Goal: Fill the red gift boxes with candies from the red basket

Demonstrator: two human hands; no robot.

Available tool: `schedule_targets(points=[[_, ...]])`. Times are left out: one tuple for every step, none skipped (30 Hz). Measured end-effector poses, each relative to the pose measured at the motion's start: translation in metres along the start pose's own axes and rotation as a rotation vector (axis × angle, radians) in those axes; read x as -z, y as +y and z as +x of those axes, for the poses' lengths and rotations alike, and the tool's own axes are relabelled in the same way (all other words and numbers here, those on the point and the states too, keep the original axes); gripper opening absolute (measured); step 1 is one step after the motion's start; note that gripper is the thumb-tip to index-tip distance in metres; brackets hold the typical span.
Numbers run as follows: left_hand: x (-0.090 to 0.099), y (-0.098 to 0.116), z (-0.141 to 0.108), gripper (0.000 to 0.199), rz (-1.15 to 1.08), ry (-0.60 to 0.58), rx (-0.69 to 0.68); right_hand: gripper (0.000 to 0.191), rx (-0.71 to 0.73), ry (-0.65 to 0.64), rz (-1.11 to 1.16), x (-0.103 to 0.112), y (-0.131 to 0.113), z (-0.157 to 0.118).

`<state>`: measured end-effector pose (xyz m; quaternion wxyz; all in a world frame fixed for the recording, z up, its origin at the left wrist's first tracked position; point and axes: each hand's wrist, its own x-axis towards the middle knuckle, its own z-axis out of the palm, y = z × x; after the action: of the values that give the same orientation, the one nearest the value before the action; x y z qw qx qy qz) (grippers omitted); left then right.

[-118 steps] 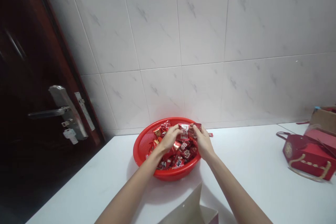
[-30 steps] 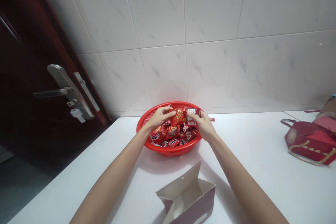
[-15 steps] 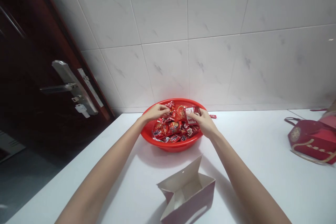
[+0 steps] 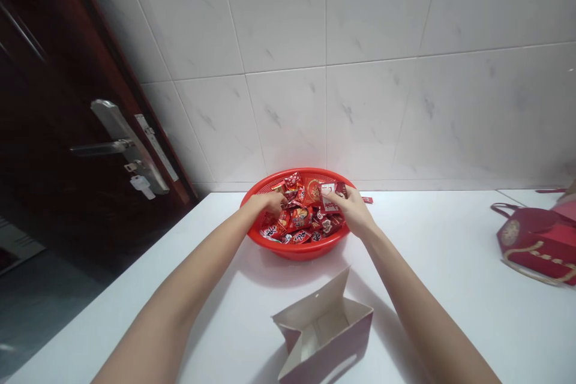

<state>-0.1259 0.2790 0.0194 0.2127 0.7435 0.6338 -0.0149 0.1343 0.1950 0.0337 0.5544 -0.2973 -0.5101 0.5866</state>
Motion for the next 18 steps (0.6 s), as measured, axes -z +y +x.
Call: schedule_targets(points=[[-0.001, 0.001, 0.002, 0.062, 0.012, -0.007, 0.015, 0.039, 0.001, 0.0, -0.001, 0.0, 0.0, 0.0], [-0.002, 0.002, 0.003, 0.07, 0.027, -0.017, 0.031, 0.04, 0.001, -0.002, -0.002, 0.0, 0.0, 0.0], [-0.004, 0.004, 0.004, 0.076, 0.041, -0.027, 0.042, 0.04, 0.003, -0.004, -0.005, 0.0, 0.0, 0.0], [-0.006, 0.005, 0.004, 0.078, 0.047, -0.033, 0.041, 0.041, 0.006, -0.005, -0.01, 0.0, 0.0, 0.001], [-0.007, 0.007, 0.004, 0.076, 0.051, -0.034, 0.038, 0.041, 0.01, -0.006, -0.015, 0.0, 0.001, 0.001], [-0.009, 0.009, 0.003, 0.072, 0.052, -0.029, 0.034, 0.041, 0.015, -0.007, -0.018, 0.0, 0.001, 0.001], [-0.01, 0.011, 0.003, 0.065, 0.052, -0.017, 0.031, 0.041, 0.018, -0.007, -0.02, 0.0, 0.001, 0.001], [-0.011, 0.012, 0.003, 0.056, 0.051, -0.001, 0.031, 0.041, 0.02, -0.004, -0.02, 0.0, 0.001, 0.001], [-0.011, 0.013, 0.003, 0.047, 0.05, 0.013, 0.033, 0.041, 0.019, -0.002, -0.02, 0.0, 0.001, 0.001], [-0.012, 0.014, 0.003, 0.039, 0.047, 0.026, 0.036, 0.041, 0.016, 0.0, -0.019, 0.0, 0.001, 0.002], [-0.012, 0.015, 0.003, 0.033, 0.04, 0.035, 0.04, 0.041, 0.015, 0.003, -0.018, 0.0, 0.001, 0.002], [-0.012, 0.015, 0.003, 0.029, 0.029, 0.038, 0.045, 0.042, 0.015, 0.005, -0.017, 0.0, 0.001, 0.002], [-0.012, 0.015, 0.004, 0.026, 0.013, 0.033, 0.051, 0.042, 0.016, 0.006, -0.015, 0.0, 0.001, 0.002], [-0.012, 0.015, 0.004, 0.025, -0.007, 0.022, 0.056, 0.043, 0.016, 0.005, -0.012, 0.0, 0.001, 0.001], [-0.012, 0.015, 0.003, 0.025, -0.03, 0.004, 0.057, 0.043, 0.017, 0.004, -0.011, 0.0, 0.0, 0.001], [-0.012, 0.016, 0.002, 0.026, -0.056, -0.019, 0.05, 0.044, 0.019, 0.003, -0.012, 0.0, 0.0, 0.001], [-0.012, 0.017, 0.001, 0.027, -0.085, -0.045, 0.036, 0.044, 0.021, 0.003, -0.017, 0.0, 0.0, 0.001], [-0.011, 0.018, -0.001, 0.028, -0.116, -0.069, 0.014, 0.043, 0.023, 0.004, -0.023, 0.0, 0.0, 0.0]])
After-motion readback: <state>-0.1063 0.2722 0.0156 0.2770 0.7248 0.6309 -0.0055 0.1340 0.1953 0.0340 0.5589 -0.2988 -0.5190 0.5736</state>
